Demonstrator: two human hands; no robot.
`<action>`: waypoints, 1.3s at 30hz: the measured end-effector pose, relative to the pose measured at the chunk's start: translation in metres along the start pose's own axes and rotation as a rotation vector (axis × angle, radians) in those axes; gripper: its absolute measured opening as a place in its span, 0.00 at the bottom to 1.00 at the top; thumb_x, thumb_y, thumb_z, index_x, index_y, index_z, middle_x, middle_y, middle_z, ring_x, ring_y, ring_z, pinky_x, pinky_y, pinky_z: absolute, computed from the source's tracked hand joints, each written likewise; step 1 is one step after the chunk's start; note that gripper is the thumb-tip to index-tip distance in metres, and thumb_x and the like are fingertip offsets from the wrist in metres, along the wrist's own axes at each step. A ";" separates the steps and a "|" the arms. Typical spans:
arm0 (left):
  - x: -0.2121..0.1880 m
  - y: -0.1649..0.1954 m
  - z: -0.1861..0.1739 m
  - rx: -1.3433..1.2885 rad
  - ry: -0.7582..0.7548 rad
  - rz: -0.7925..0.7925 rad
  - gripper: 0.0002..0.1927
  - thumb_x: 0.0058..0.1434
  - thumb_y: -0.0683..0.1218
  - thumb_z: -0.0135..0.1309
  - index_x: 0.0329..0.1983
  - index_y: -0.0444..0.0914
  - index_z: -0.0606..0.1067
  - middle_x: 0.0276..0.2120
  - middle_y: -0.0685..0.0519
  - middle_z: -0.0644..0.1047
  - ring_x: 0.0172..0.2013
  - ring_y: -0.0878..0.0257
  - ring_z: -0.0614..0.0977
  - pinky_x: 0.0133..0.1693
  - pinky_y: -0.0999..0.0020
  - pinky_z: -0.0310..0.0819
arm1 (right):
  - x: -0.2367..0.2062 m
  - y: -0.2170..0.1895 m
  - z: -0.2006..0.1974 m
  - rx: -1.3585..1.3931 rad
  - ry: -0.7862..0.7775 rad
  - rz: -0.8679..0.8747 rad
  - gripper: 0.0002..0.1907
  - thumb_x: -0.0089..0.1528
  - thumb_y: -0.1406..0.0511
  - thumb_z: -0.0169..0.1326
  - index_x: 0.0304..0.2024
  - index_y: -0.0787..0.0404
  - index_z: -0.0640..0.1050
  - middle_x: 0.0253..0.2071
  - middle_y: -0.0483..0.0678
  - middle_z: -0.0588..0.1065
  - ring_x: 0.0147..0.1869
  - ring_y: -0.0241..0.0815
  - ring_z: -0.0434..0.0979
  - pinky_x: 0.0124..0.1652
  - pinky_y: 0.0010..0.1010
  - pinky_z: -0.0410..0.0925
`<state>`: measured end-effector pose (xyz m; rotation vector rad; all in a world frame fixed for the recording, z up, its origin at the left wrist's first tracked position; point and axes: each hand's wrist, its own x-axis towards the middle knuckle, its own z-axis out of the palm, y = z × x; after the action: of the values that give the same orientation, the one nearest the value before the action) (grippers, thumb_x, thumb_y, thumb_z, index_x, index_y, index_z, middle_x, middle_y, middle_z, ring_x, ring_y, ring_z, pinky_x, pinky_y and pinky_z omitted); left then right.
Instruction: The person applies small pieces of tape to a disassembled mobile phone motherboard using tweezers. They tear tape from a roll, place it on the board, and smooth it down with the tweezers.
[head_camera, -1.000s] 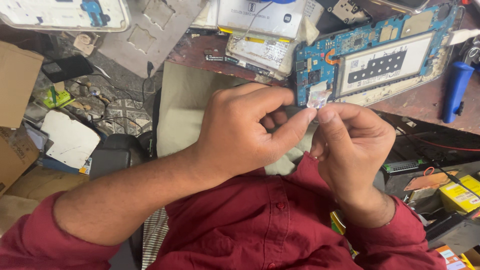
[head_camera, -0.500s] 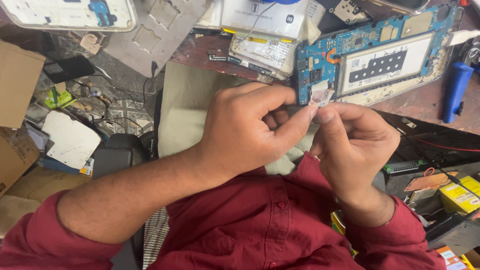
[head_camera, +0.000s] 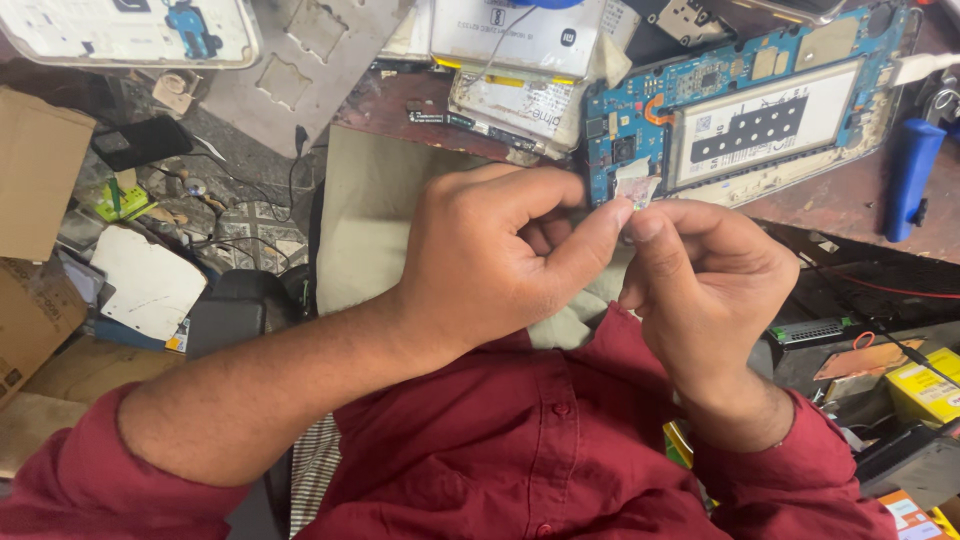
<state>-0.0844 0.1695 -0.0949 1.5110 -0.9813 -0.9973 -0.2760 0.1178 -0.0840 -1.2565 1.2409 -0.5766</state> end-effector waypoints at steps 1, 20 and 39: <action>0.000 0.000 0.001 0.000 0.004 0.000 0.11 0.66 0.46 0.64 0.31 0.36 0.78 0.21 0.53 0.76 0.22 0.69 0.81 0.25 0.74 0.72 | 0.000 0.000 0.000 0.001 0.000 0.003 0.07 0.72 0.71 0.59 0.46 0.73 0.79 0.30 0.48 0.78 0.22 0.29 0.73 0.22 0.17 0.63; 0.001 0.001 0.002 -0.053 0.025 -0.018 0.12 0.67 0.45 0.63 0.29 0.36 0.78 0.20 0.54 0.76 0.21 0.70 0.79 0.25 0.73 0.69 | -0.003 -0.009 0.002 -0.218 0.011 -0.143 0.05 0.73 0.73 0.60 0.47 0.74 0.81 0.34 0.49 0.80 0.27 0.28 0.75 0.28 0.16 0.66; 0.000 -0.001 0.004 -0.040 0.036 -0.017 0.12 0.67 0.45 0.62 0.28 0.37 0.76 0.19 0.53 0.76 0.20 0.67 0.79 0.25 0.70 0.70 | 0.025 -0.017 -0.008 -1.143 -0.085 -0.990 0.14 0.66 0.66 0.65 0.54 0.65 0.82 0.24 0.46 0.66 0.25 0.46 0.66 0.31 0.36 0.61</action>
<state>-0.0880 0.1689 -0.0961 1.5017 -0.9195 -0.9927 -0.2710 0.0878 -0.0763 -2.8812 0.7600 -0.4574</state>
